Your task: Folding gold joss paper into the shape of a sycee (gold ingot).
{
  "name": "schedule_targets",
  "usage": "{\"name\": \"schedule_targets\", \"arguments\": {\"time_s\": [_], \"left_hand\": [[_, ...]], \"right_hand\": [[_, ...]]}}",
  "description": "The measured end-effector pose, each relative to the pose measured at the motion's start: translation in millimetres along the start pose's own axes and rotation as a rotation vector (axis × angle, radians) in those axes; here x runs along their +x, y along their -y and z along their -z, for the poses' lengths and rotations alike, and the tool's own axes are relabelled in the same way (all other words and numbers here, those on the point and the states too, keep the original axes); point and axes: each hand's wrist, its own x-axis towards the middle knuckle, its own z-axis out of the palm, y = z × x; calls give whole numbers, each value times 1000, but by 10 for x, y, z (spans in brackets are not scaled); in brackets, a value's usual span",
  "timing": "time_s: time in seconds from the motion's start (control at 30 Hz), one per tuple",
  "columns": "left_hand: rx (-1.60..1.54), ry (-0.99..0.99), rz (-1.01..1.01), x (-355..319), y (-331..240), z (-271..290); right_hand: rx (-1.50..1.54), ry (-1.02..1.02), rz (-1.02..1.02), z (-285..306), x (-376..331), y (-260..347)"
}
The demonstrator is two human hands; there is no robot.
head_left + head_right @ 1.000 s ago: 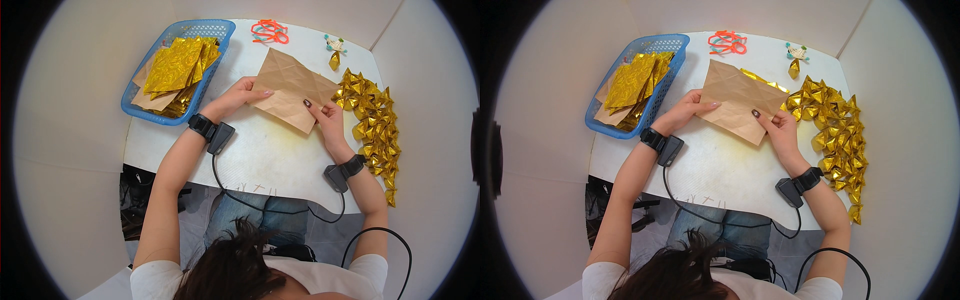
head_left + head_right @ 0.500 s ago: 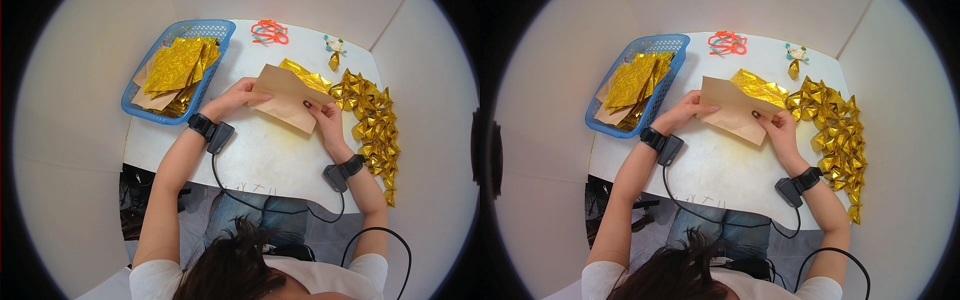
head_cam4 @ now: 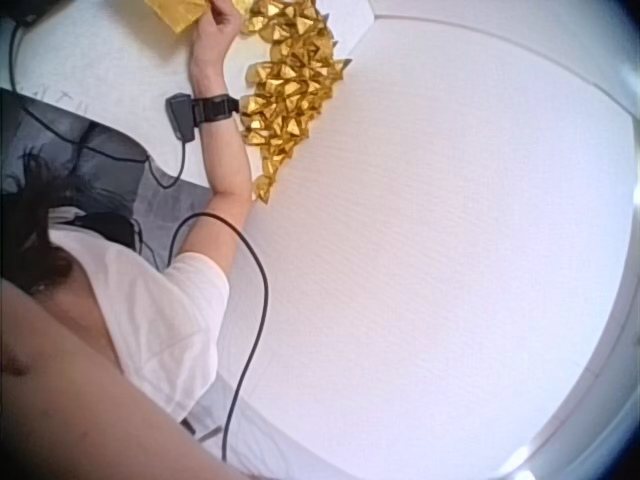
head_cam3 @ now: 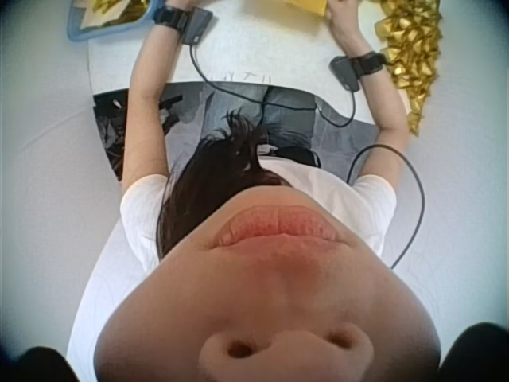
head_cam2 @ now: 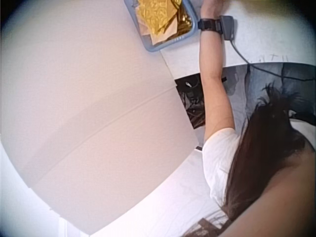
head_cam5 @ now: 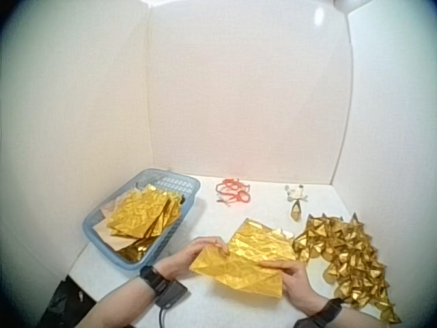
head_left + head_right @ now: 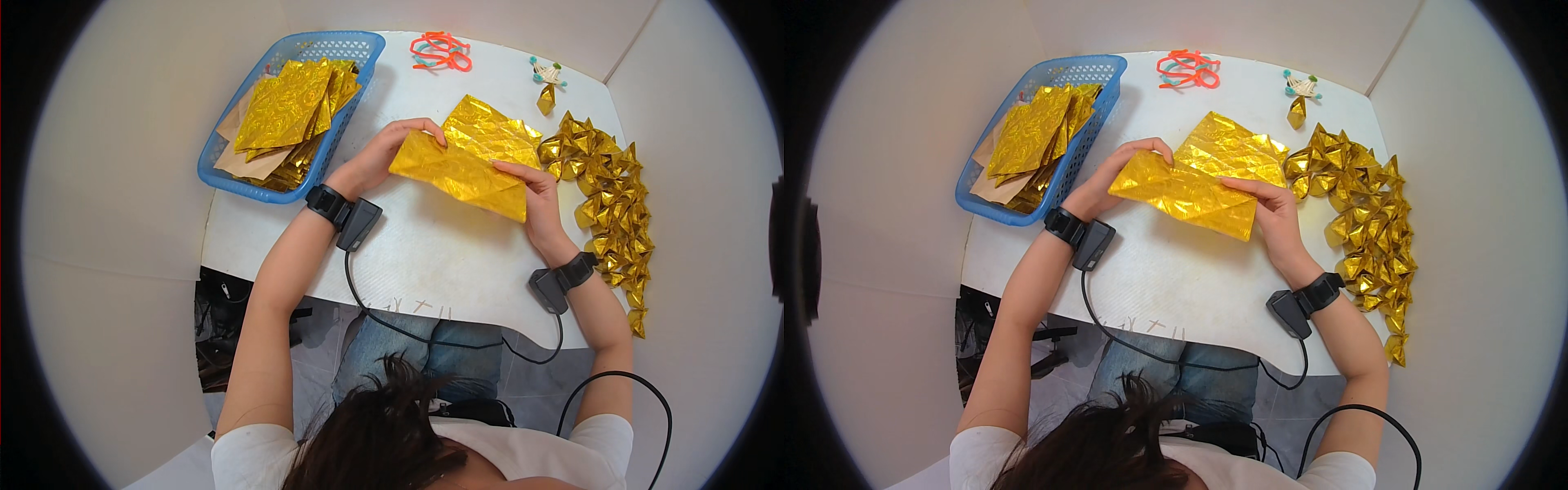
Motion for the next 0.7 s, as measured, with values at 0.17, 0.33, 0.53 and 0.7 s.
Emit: {"name": "schedule_targets", "arguments": {"time_s": [0.17, 0.33, 0.53, 0.7], "left_hand": [[-20, -7, -20, -3, 22, 67], [-47, -116, -9, -16, -32, -65], [28, -205, 69, -15, -35, -61], [-70, -40, -11, 30, 47, 55]], "right_hand": [[-31, 25, -5, -73, -6, 44], [-79, -20, -14, -106, 15, 61], [-73, -58, -89, -48, 5, 40], [5, 18, 28, -104, 26, 48]]}}
